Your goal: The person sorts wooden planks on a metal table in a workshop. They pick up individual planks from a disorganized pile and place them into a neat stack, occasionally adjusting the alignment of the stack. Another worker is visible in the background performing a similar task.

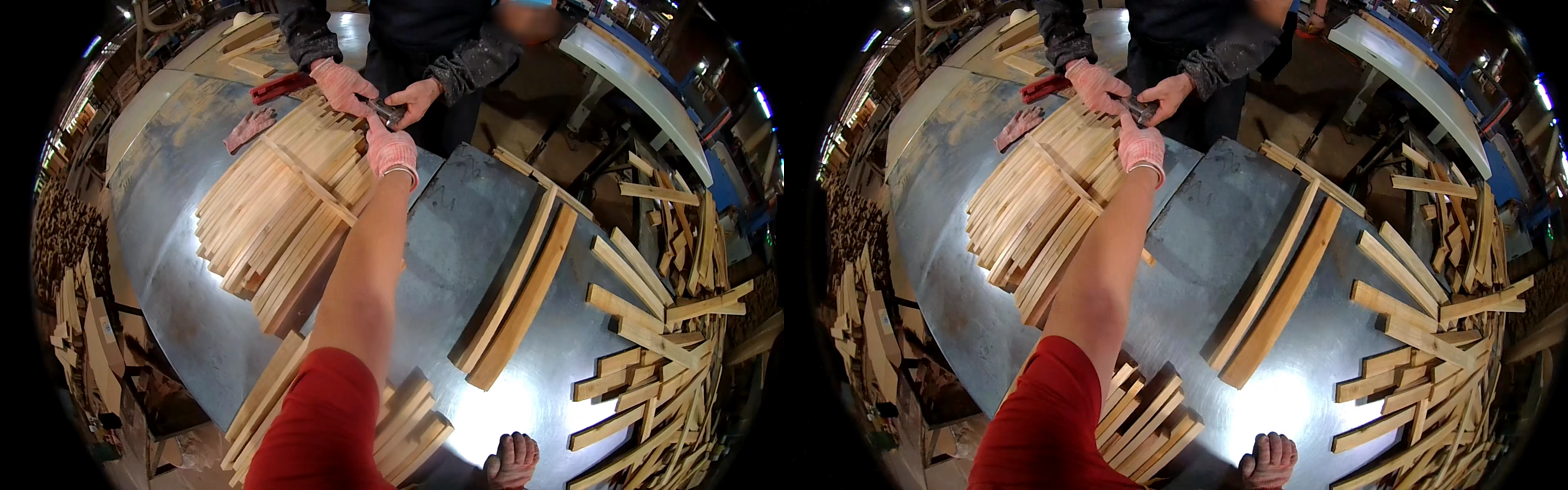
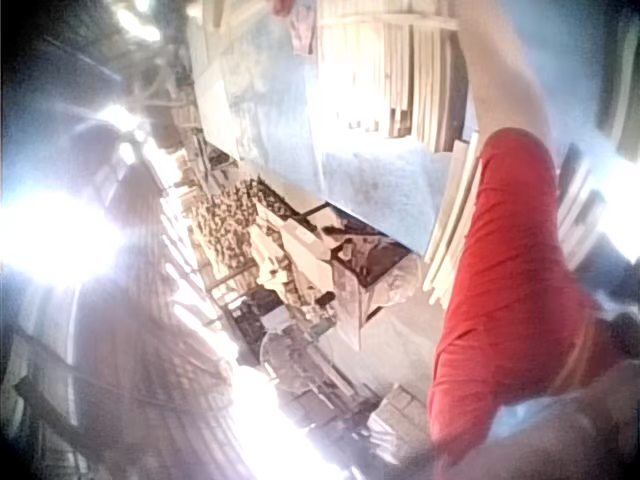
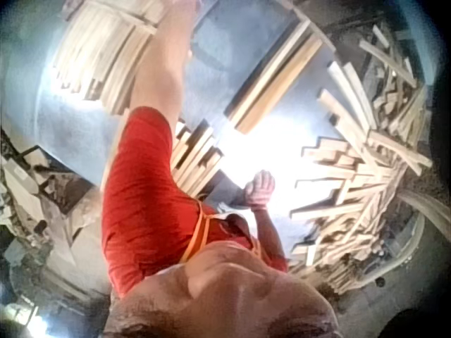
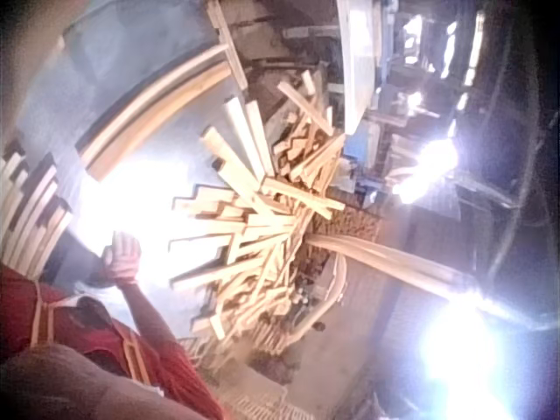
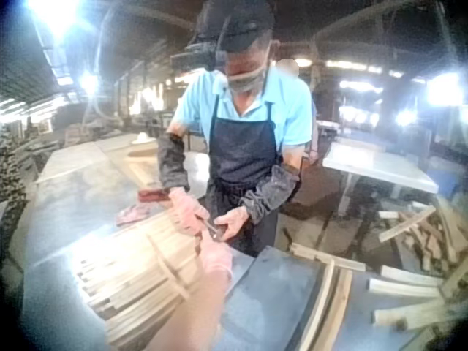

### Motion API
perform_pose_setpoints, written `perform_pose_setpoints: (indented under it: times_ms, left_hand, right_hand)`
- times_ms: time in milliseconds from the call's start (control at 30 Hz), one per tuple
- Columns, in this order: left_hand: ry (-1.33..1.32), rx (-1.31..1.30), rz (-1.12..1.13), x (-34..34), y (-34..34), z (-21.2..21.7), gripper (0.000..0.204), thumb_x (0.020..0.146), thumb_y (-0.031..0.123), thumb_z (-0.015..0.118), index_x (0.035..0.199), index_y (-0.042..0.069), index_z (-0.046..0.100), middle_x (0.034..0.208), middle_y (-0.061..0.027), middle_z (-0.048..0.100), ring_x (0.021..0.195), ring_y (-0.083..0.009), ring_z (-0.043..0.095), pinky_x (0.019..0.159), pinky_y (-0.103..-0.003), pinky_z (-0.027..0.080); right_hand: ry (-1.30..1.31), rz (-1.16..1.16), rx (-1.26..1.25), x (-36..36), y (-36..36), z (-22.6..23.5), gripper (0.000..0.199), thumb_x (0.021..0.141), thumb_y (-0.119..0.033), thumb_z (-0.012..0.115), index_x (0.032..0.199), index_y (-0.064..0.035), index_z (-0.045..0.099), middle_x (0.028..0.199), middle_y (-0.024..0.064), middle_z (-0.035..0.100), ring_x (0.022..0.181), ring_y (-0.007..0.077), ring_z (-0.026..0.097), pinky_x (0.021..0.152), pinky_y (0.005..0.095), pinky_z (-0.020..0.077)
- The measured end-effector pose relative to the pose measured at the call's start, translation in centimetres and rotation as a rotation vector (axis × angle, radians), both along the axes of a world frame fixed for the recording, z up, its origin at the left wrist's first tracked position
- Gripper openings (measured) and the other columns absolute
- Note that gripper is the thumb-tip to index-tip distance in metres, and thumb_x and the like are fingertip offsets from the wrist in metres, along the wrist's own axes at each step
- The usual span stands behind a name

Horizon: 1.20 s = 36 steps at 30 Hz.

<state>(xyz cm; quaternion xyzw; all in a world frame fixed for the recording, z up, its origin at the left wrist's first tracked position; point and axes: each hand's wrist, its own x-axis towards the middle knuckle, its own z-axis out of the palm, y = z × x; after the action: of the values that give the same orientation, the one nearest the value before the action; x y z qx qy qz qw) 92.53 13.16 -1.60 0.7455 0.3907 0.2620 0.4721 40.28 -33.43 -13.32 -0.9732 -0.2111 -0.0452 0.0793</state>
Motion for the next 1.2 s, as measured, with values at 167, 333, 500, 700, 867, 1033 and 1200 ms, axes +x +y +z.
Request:
perform_pose_setpoints:
  times_ms: [167,333,500,700,867,1033,1200]
  left_hand:
    - [0.194,0.137,-0.107,0.5,0.7,1.5,0.049,0.098,0.022,0.062,0.143,0.009,0.049,0.138,-0.0246,0.063,0.129,-0.0432,0.061,0.105,-0.050,0.050]
    - [0.051,0.010,-0.128,1.1,1.4,1.4,0.057,0.097,0.022,0.063,0.150,0.010,0.043,0.141,-0.0247,0.061,0.129,-0.0434,0.062,0.105,-0.049,0.051]
    - [-0.073,-0.107,-0.119,0.7,0.3,1.6,0.061,0.097,0.021,0.063,0.153,0.010,0.041,0.136,-0.0274,0.065,0.125,-0.0447,0.064,0.103,-0.049,0.051]
    - [-0.138,-0.068,-0.112,1.4,-0.4,1.2,0.055,0.094,0.019,0.064,0.145,0.008,0.047,0.127,-0.0258,0.067,0.118,-0.0432,0.065,0.099,-0.046,0.051]
    - [-0.271,-0.096,-0.242,2.8,5.0,-3.5,0.042,0.085,0.010,0.067,0.123,0.003,0.051,0.105,-0.0177,0.067,0.097,-0.0372,0.063,0.090,-0.041,0.050]
    - [0.022,-0.065,-0.366,1.4,2.6,0.9,0.047,0.083,0.013,0.072,0.125,0.003,0.053,0.105,-0.0172,0.068,0.097,-0.0364,0.067,0.089,-0.046,0.052]
    - [0.123,0.010,-0.400,3.4,4.0,0.7,0.049,0.082,0.012,0.076,0.127,0.005,0.059,0.114,-0.0184,0.071,0.110,-0.0370,0.070,0.093,-0.046,0.053]
  right_hand:
    - [0.003,-0.011,0.024,0.2,0.3,0.3,0.057,0.087,-0.022,0.065,0.136,0.0047,0.061,0.135,0.0263,0.063,0.126,0.0484,0.059,0.108,0.0646,0.0460]
    - [0.005,-0.004,0.057,0.2,0.1,0.3,0.059,0.082,-0.020,0.068,0.136,0.0039,0.061,0.134,0.0258,0.063,0.126,0.0480,0.059,0.109,0.0644,0.0457]
    - [0.020,-0.022,0.052,0.3,0.5,0.5,0.059,0.081,-0.019,0.069,0.135,0.0032,0.061,0.133,0.0252,0.063,0.125,0.0474,0.059,0.108,0.0633,0.0461]
    - [-0.008,-0.029,0.063,0.4,0.8,0.8,0.058,0.081,-0.018,0.069,0.134,0.0034,0.061,0.131,0.0252,0.063,0.123,0.0469,0.059,0.107,0.0627,0.0464]
    - [-0.014,0.017,0.080,0.7,0.6,0.8,0.057,0.083,-0.019,0.068,0.136,0.0035,0.061,0.131,0.0249,0.063,0.123,0.0471,0.059,0.107,0.0630,0.0461]
    - [-0.033,-0.011,0.068,0.4,0.4,0.4,0.060,0.084,-0.020,0.069,0.138,0.0025,0.060,0.132,0.0242,0.063,0.123,0.0466,0.059,0.108,0.0629,0.0453]
    - [-0.019,-0.038,0.083,0.3,0.5,0.2,0.060,0.083,-0.020,0.070,0.139,-0.0001,0.062,0.132,0.0232,0.065,0.124,0.0455,0.060,0.110,0.0614,0.0449]
